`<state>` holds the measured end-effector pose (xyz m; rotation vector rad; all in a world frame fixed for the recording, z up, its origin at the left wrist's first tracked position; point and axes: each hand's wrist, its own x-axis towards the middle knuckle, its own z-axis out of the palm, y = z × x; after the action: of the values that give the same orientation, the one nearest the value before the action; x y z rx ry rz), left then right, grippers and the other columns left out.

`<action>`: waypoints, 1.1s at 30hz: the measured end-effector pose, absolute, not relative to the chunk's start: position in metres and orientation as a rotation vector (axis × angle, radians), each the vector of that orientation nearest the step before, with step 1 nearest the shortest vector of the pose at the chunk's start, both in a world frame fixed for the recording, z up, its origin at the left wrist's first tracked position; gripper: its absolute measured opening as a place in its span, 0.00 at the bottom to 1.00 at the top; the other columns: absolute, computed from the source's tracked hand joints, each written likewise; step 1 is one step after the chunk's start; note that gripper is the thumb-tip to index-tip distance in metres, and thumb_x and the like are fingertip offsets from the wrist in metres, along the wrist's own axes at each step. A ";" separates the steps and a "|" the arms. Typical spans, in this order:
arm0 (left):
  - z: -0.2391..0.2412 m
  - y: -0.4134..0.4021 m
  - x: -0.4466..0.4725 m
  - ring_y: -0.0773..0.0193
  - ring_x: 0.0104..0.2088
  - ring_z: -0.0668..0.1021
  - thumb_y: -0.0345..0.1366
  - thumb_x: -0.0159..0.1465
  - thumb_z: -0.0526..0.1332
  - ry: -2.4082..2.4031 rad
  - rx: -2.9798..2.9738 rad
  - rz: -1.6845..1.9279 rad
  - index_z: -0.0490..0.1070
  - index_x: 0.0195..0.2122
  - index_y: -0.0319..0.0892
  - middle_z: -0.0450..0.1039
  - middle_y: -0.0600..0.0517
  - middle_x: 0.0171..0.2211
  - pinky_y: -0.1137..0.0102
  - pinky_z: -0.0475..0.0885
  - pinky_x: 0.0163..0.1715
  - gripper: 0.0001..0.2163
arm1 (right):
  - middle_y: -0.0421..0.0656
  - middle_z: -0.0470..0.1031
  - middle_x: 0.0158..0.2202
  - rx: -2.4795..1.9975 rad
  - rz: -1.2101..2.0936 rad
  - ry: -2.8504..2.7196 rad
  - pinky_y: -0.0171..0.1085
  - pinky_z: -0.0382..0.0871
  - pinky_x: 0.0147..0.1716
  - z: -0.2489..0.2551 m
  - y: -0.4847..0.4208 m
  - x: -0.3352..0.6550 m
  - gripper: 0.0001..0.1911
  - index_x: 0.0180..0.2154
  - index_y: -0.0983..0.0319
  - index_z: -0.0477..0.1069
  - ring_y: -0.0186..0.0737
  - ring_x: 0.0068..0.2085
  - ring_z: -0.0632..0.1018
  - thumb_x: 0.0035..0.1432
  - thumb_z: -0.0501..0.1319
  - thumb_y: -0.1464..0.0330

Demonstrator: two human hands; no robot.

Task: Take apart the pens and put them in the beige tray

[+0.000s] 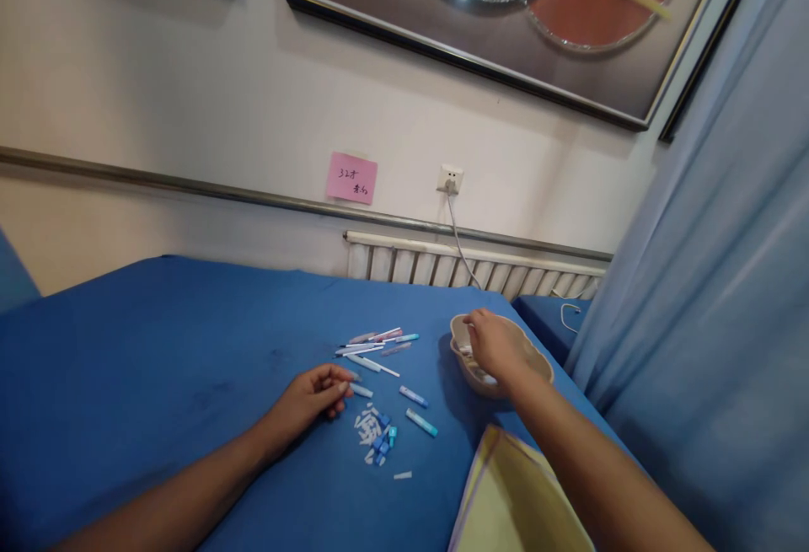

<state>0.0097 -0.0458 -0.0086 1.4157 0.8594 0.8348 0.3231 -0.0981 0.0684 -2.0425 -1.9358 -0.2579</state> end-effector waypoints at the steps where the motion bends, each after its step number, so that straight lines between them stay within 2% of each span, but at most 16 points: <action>1: -0.010 -0.043 0.009 0.71 0.19 0.71 0.42 0.50 0.64 0.889 1.402 0.899 0.68 0.33 0.38 0.73 0.54 0.24 0.77 0.64 0.18 0.14 | 0.47 0.72 0.42 -1.853 -0.236 -1.881 0.35 0.62 0.43 0.071 -0.101 0.306 0.13 0.43 0.62 0.69 0.39 0.43 0.72 0.59 0.50 0.73; 3: -0.011 -0.038 0.007 0.71 0.18 0.70 0.42 0.49 0.63 0.958 1.366 1.018 0.68 0.33 0.38 0.72 0.54 0.23 0.78 0.62 0.16 0.14 | 0.45 0.73 0.39 -1.549 -0.133 -1.767 0.36 0.64 0.41 0.068 -0.106 0.267 0.11 0.40 0.61 0.69 0.39 0.41 0.73 0.58 0.50 0.71; 6: -0.011 -0.031 0.002 0.72 0.17 0.69 0.43 0.49 0.62 1.028 1.340 1.103 0.68 0.33 0.39 0.72 0.55 0.23 0.78 0.61 0.14 0.15 | 0.42 0.73 0.36 -1.388 0.109 -1.737 0.35 0.67 0.36 0.046 -0.105 0.216 0.09 0.38 0.59 0.70 0.38 0.35 0.74 0.56 0.53 0.71; 10: -0.012 -0.025 -0.003 0.72 0.17 0.69 0.43 0.49 0.61 1.068 1.346 1.142 0.68 0.33 0.38 0.72 0.54 0.23 0.79 0.61 0.14 0.15 | 0.42 0.73 0.34 -1.541 0.237 -1.616 0.36 0.67 0.34 -0.002 -0.084 0.197 0.08 0.36 0.60 0.70 0.37 0.33 0.74 0.55 0.54 0.71; 14: -0.015 -0.023 -0.002 0.72 0.16 0.68 0.42 0.50 0.60 1.088 1.351 1.142 0.68 0.32 0.38 0.72 0.54 0.23 0.79 0.60 0.13 0.13 | 0.44 0.74 0.38 -1.673 0.235 -1.729 0.37 0.66 0.39 -0.033 -0.068 0.211 0.12 0.41 0.60 0.69 0.40 0.37 0.75 0.53 0.56 0.73; 17: -0.016 -0.024 -0.001 0.71 0.17 0.69 0.43 0.50 0.61 1.100 1.358 1.135 0.68 0.33 0.39 0.72 0.54 0.23 0.78 0.61 0.14 0.14 | 0.44 0.75 0.40 -1.734 0.202 -1.841 0.36 0.65 0.41 -0.035 -0.064 0.213 0.17 0.46 0.59 0.67 0.42 0.41 0.74 0.52 0.58 0.74; 20: -0.014 -0.026 0.000 0.70 0.19 0.70 0.43 0.50 0.61 1.100 1.386 1.128 0.69 0.33 0.39 0.73 0.53 0.24 0.77 0.62 0.16 0.14 | 0.45 0.75 0.41 -1.792 0.121 -1.976 0.36 0.64 0.41 -0.027 -0.062 0.207 0.19 0.47 0.60 0.67 0.43 0.42 0.74 0.52 0.56 0.76; 27: -0.017 -0.025 -0.001 0.67 0.23 0.72 0.40 0.52 0.60 1.091 1.485 1.101 0.70 0.33 0.39 0.74 0.53 0.26 0.74 0.67 0.23 0.11 | 0.52 0.75 0.38 -1.869 -0.005 -2.133 0.38 0.62 0.40 -0.017 -0.065 0.208 0.15 0.39 0.65 0.70 0.47 0.41 0.74 0.51 0.52 0.81; 33: -0.016 -0.028 -0.006 0.60 0.33 0.75 0.37 0.57 0.58 1.070 1.907 0.972 0.73 0.34 0.42 0.75 0.51 0.31 0.69 0.67 0.35 0.07 | 0.48 0.75 0.36 -1.813 0.088 -2.101 0.36 0.63 0.38 -0.022 -0.066 0.217 0.11 0.37 0.63 0.69 0.43 0.38 0.74 0.53 0.52 0.77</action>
<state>-0.0055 -0.0283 -0.0157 1.9073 1.0701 0.9721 0.2172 -0.0664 -0.0220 -1.8127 -2.1015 0.0877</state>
